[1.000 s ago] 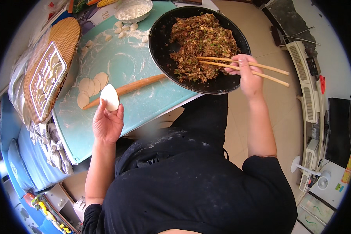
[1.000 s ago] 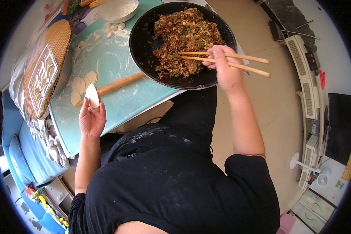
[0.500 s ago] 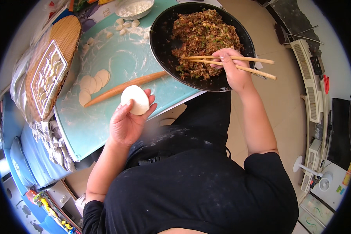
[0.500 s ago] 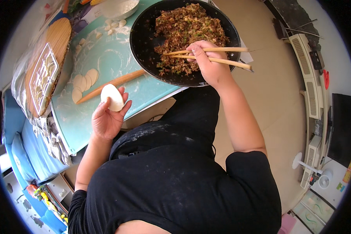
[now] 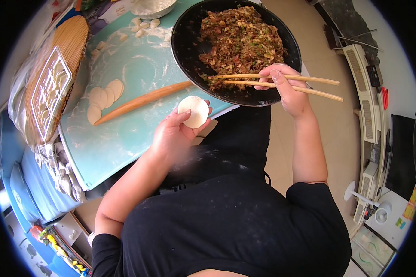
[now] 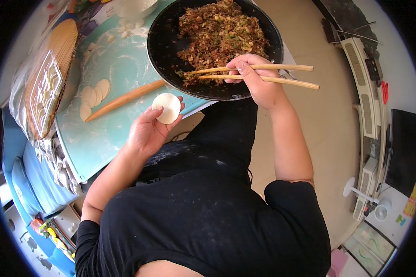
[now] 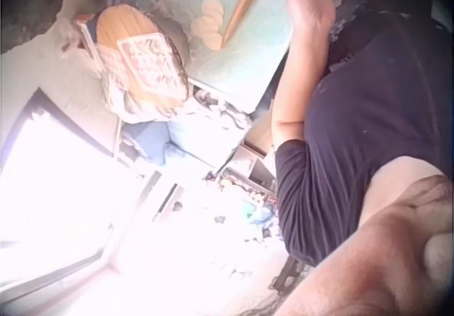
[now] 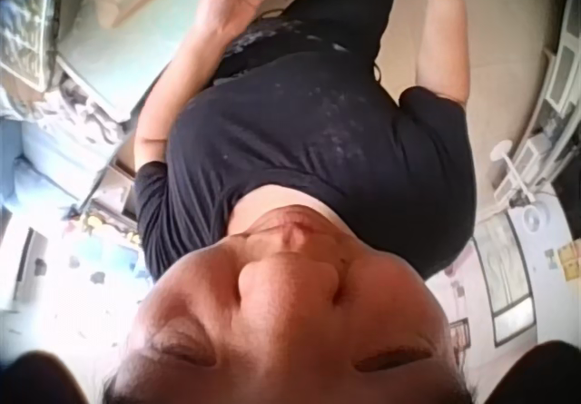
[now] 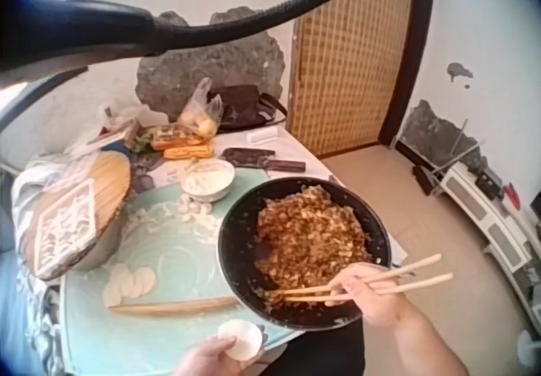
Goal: The person repeatedly fills round dough wrappers with a meat and vegetable mixture using chopsticks, then folds and pleats the edges to seal the dumplings. Finished dumplings are placed into a compartmentalized tray on the table.
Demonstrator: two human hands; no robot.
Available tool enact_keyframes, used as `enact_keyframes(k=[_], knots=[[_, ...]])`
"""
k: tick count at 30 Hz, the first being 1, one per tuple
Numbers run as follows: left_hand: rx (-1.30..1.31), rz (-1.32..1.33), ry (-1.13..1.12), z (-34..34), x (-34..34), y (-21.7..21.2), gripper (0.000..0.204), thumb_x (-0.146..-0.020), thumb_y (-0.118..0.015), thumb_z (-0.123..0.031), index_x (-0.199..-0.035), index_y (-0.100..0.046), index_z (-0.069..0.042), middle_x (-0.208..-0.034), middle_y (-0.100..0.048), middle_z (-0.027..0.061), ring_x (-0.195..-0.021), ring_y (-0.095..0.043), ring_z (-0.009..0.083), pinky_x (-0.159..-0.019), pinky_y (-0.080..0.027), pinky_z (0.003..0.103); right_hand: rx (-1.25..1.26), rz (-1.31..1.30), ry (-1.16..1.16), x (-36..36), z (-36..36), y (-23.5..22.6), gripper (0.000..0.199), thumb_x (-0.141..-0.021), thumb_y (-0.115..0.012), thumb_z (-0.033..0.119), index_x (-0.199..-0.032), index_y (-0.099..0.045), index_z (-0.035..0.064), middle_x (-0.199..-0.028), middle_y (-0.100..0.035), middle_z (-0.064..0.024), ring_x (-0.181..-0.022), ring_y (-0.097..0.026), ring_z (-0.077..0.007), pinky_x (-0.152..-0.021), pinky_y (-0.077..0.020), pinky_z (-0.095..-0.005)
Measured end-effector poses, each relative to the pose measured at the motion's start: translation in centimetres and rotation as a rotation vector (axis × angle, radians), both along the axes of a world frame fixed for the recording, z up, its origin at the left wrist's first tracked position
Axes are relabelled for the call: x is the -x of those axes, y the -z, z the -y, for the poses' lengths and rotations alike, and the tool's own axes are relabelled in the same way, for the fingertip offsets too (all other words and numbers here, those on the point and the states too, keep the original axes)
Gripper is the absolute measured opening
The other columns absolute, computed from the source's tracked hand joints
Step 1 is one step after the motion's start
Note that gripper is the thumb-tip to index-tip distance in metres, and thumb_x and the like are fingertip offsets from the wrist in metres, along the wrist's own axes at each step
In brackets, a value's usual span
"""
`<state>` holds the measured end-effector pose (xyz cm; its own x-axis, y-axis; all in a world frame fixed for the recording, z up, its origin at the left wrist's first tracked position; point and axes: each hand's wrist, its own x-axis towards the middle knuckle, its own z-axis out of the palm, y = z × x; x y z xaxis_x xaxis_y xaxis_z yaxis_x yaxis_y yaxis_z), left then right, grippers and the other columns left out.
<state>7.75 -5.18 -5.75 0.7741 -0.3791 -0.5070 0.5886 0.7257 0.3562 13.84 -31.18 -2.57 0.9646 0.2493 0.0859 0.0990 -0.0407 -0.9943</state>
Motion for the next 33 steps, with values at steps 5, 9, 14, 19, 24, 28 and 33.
enact_keyframes(k=[5,9,14,19,24,28,33], knots=[[-0.022,0.004,-0.008,1.1,-0.7,0.3,0.040,-0.093,-0.036,-0.017,-0.127,-0.033,0.003,-0.125,-0.046,0.0188,-0.115,-0.047,0.0312,-0.094,-0.042,0.041,-0.087,-0.039,0.023,0.7,0.2,-0.7,0.025,-0.092,-0.047,0.019,-0.092,-0.057,-0.0038,-0.079,-0.056,-0.0089,-0.071,-0.062,-0.0193,-0.066,-0.0531,-0.0283],[0.027,-0.010,-0.020,1.6,-1.1,0.2,0.042,-0.095,-0.030,-0.025,-0.127,-0.035,0.002,-0.125,-0.047,0.0169,-0.114,-0.048,0.0309,-0.095,-0.040,0.042,-0.119,-0.060,0.069,1.2,0.4,-1.7,0.026,-0.092,-0.047,0.020,-0.092,-0.057,-0.0036,-0.079,-0.057,-0.0095,-0.069,-0.062,-0.0213,-0.064,-0.0543,-0.0302],[0.008,-0.021,-0.054,1.7,-1.3,-1.0,0.045,-0.097,-0.021,-0.030,-0.126,-0.036,0.001,-0.125,-0.047,0.0163,-0.113,-0.048,0.0307,-0.095,-0.040,0.042,-0.115,0.028,0.171,3.0,-0.3,-3.2,0.032,-0.094,-0.039,0.024,-0.095,-0.053,-0.0044,-0.076,-0.059,-0.0135,-0.065,-0.062,-0.0232,-0.064,-0.0542,-0.0347],[0.047,0.006,-0.167,1.6,-0.7,-2.2,0.047,-0.097,-0.017,-0.031,-0.124,-0.037,0.002,-0.123,-0.047,0.0171,-0.113,-0.048,0.0319,-0.097,-0.039,0.042,0.028,0.338,0.063,6.2,-3.9,-3.2,0.021,-0.091,-0.045,0.013,-0.092,-0.056,-0.0044,-0.075,-0.059,-0.0136,-0.070,-0.062,-0.0226,-0.064,-0.0507,-0.0314],[0.066,0.001,-0.203,0.7,-0.3,-2.2,0.049,-0.097,-0.015,-0.032,-0.122,-0.036,0.005,-0.121,-0.047,0.0205,-0.113,-0.048,0.0334,-0.100,-0.037,0.043,0.409,0.797,-0.185,8.0,-5.1,-4.8,0.021,-0.083,-0.061,0.019,-0.087,-0.060,-0.0017,-0.079,-0.060,-0.0146,-0.068,-0.061,-0.0268,-0.057,-0.0504,-0.0328],[0.052,0.021,-0.252,0.4,0.0,-2.1,0.049,-0.097,-0.016,-0.032,-0.122,-0.035,0.005,-0.120,-0.046,0.0214,-0.112,-0.047,0.0342,-0.099,-0.038,0.043,0.335,0.770,-0.120,8.4,-4.9,-5.8,0.023,-0.085,-0.058,0.022,-0.086,-0.061,-0.0013,-0.078,-0.060,-0.0137,-0.068,-0.061,-0.0265,-0.058,-0.0506,-0.0319],[-0.028,0.023,-0.247,0.4,0.2,-2.4,0.046,-0.097,-0.022,-0.032,-0.121,-0.036,0.004,-0.120,-0.047,0.0208,-0.112,-0.048,0.0341,-0.097,-0.039,0.043,0.302,0.765,-0.149,7.5,-3.8,-5.2,0.021,-0.089,-0.049,0.017,-0.086,-0.059,-0.0010,-0.077,-0.060,-0.0136,-0.068,-0.060,-0.0244,-0.062,-0.0497,-0.0328]])
